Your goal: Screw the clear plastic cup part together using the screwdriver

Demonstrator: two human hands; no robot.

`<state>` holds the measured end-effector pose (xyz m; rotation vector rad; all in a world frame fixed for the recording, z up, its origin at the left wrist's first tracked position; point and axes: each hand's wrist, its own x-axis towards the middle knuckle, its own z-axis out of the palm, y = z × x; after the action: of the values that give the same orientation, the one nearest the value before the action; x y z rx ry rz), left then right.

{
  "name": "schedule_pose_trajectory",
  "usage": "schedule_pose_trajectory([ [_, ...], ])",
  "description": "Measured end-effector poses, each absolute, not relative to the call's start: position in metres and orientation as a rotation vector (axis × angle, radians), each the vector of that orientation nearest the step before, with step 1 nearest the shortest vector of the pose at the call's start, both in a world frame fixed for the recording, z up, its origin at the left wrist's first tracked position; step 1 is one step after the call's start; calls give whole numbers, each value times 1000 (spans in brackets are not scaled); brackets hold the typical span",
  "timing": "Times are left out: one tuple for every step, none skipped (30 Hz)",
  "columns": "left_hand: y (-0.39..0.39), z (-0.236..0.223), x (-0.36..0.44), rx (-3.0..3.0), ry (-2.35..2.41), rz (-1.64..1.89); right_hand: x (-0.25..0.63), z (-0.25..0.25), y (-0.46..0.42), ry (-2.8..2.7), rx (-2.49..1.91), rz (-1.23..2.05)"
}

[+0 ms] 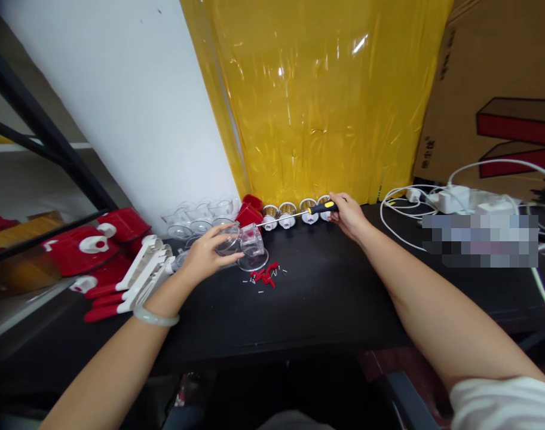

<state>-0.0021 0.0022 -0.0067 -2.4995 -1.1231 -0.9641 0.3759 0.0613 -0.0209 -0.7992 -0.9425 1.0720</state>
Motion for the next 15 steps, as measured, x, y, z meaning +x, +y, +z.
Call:
schedule_pose_trajectory([
  [2, -7, -2, -2502, -1128, -965, 376, -20, 61, -922, -803, 1069],
  [2, -6, -2, -2507, -1131, -965, 376, -19, 61, -898, -800, 1068],
  [2, -6, -2, -2513, -1133, -965, 375, -18, 61, -878, -789, 1070],
  [2, -6, -1, -2519, -1132, -967, 375, -17, 60, -863, -773, 1075],
  [2, -6, -1, -2525, -1130, -971, 375, -16, 60, -854, -753, 1085],
  [2, -6, 0, -2527, -1128, -980, 375, -16, 59, -849, -734, 1096],
  [2, -7, 0, -2528, -1127, -989, 375, -16, 59, -848, -719, 1107],
  [2, -7, 0, -2529, -1126, -995, 376, -16, 59, -847, -712, 1115],
  [2, -7, 0, -2532, -1125, -998, 376, -17, 60, -849, -716, 1120],
  [2, -7, 1, -2533, -1126, -999, 377, -18, 60, -856, -729, 1123],
  [2, -8, 1, -2532, -1128, -1000, 377, -19, 61, -871, -747, 1119],
  [2, -8, 1, -2531, -1131, -999, 378, -20, 62, -895, -765, 1110],
  [2, -8, 0, -2529, -1133, -1003, 378, -21, 62, -922, -782, 1098],
  [2, -8, 0, -2528, -1135, -1010, 378, -21, 63, -947, -800, 1086],
  [3, -9, 0, -2528, -1138, -1017, 377, -22, 63, -960, -818, 1074],
])
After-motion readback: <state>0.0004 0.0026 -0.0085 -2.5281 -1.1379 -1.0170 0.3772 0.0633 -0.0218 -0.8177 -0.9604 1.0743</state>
